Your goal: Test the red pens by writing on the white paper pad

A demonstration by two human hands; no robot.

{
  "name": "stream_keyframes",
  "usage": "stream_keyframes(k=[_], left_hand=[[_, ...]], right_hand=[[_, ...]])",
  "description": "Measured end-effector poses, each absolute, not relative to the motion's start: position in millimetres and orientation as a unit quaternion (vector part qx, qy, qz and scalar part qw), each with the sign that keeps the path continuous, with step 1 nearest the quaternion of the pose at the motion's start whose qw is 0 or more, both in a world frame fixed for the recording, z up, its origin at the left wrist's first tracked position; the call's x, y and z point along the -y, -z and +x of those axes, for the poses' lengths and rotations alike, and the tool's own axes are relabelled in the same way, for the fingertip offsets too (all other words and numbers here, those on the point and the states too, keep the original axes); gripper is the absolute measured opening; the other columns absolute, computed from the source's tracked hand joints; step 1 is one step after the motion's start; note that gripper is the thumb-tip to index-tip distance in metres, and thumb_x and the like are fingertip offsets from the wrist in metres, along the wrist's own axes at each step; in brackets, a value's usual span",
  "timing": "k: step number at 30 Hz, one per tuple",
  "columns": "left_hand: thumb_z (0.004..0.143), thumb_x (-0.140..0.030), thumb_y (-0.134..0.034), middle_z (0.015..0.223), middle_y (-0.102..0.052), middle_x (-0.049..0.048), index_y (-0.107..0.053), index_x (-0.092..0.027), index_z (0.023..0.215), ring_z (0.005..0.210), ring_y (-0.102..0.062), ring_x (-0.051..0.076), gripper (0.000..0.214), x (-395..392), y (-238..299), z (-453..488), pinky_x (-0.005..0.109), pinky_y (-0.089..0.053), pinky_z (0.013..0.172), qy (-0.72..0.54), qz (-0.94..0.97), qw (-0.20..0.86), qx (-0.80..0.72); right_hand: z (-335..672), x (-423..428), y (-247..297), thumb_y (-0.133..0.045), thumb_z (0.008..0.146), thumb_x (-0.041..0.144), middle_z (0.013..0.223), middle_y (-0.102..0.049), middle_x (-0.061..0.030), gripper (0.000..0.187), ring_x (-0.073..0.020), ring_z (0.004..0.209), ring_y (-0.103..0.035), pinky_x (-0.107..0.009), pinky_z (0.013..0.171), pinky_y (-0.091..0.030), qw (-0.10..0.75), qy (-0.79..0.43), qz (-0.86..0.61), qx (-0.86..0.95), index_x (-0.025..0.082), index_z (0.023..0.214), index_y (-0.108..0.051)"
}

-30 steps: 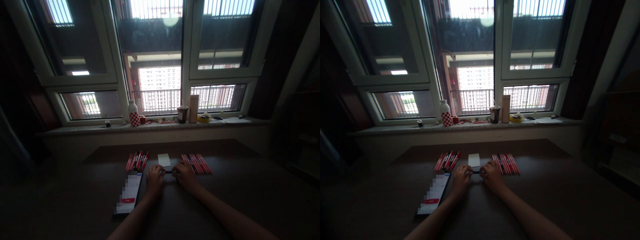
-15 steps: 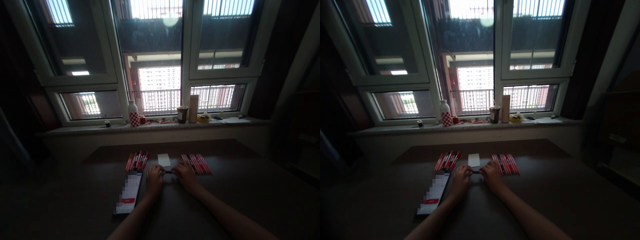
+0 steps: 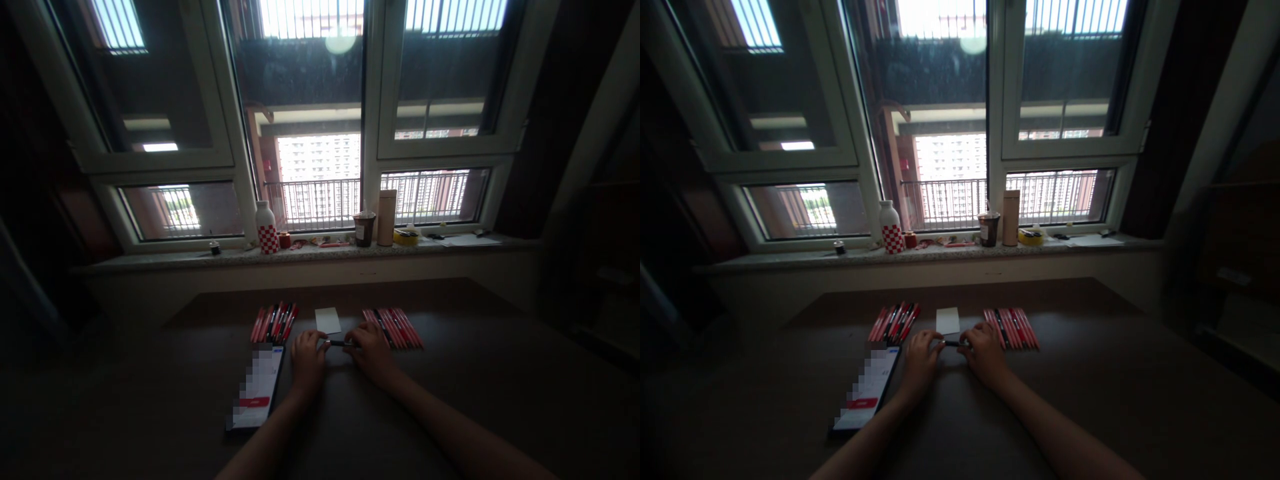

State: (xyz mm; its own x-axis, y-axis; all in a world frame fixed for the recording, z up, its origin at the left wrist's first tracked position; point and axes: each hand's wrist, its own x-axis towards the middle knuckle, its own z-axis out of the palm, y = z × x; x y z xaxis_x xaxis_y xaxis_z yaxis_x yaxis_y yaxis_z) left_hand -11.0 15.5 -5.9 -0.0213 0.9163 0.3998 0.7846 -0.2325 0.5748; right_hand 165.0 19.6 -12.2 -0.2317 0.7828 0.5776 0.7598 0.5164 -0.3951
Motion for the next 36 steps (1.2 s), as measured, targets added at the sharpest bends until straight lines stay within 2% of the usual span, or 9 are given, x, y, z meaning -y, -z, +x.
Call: stream_keyframes(k=[4, 15, 17, 20, 27, 36], left_hand=[[0.082, -0.024, -0.052, 0.102, -0.061, 0.0043, -0.064, -0.022, 0.084, 0.103, -0.052, 0.022, 0.012, -16.5, 6.9, -11.3, 0.037, -0.035, 0.094, -0.362, 0.694, 0.085, -0.616], [0.079, -0.018, -0.055, 0.099, -0.061, 0.0029, -0.064, -0.022, 0.084, 0.100, -0.052, 0.020, 0.011, -14.7, 6.4, -11.6, 0.035, -0.035, 0.092, -0.384, 0.700, 0.091, -0.595], [0.078, -0.017, -0.056, 0.098, -0.061, 0.0028, -0.064, -0.022, 0.084, 0.100, -0.052, 0.020, 0.011, -14.6, 6.5, -11.8, 0.035, -0.036, 0.092, -0.389, 0.698, 0.091, -0.594], [0.078, -0.016, -0.056, 0.097, -0.061, 0.0032, -0.064, -0.022, 0.084, 0.100, -0.052, 0.021, 0.011, -15.4, 7.1, -12.0, 0.036, -0.036, 0.092, -0.397, 0.696, 0.089, -0.591], [0.076, -0.013, -0.057, 0.097, -0.062, 0.0035, -0.064, -0.021, 0.080, 0.099, -0.053, 0.021, 0.010, -15.4, 6.0, -11.3, 0.036, -0.037, 0.091, -0.410, 0.702, 0.092, -0.574], [0.075, -0.013, -0.059, 0.099, -0.062, 0.0040, -0.065, -0.020, 0.078, 0.100, -0.054, 0.021, 0.010, -16.1, 6.5, -12.2, 0.038, -0.038, 0.093, -0.416, 0.707, 0.097, -0.563]], right_hand=[[165.5, -19.4, 11.4, -0.067, 0.082, 0.028, 0.088, -0.065, -0.0019, 0.007, -0.0234, 0.100, -0.048, -0.038, 0.093, -0.030, 0.370, -0.010, -0.478, 0.797, 0.023, 0.087, -0.066], [164.4, -18.7, 11.1, -0.058, 0.089, 0.027, 0.084, -0.067, -0.0019, 0.011, -0.0223, 0.095, -0.049, -0.040, 0.094, -0.029, 0.353, 0.002, -0.479, 0.803, 0.024, 0.088, -0.069], [164.2, -17.5, 9.9, -0.061, 0.086, 0.030, 0.085, -0.067, -0.0014, 0.011, -0.0224, 0.095, -0.050, -0.041, 0.095, -0.028, 0.360, -0.006, -0.477, 0.802, 0.024, 0.094, -0.068], [163.5, -15.6, 7.8, -0.070, 0.079, 0.030, 0.082, -0.067, -0.0012, 0.022, -0.0232, 0.095, -0.051, -0.041, 0.096, -0.028, 0.368, -0.019, -0.484, 0.794, 0.023, 0.099, -0.065], [163.6, -17.9, 10.1, -0.065, 0.082, 0.024, 0.086, -0.068, 0.0003, 0.005, -0.0223, 0.099, -0.052, -0.044, 0.100, -0.023, 0.362, 0.002, -0.499, 0.787, 0.025, 0.087, -0.065], [164.1, -19.1, 10.8, -0.067, 0.082, 0.024, 0.090, -0.066, 0.0004, 0.008, -0.0227, 0.103, -0.049, -0.046, 0.103, -0.019, 0.360, 0.017, -0.501, 0.787, 0.026, 0.089, -0.067]])
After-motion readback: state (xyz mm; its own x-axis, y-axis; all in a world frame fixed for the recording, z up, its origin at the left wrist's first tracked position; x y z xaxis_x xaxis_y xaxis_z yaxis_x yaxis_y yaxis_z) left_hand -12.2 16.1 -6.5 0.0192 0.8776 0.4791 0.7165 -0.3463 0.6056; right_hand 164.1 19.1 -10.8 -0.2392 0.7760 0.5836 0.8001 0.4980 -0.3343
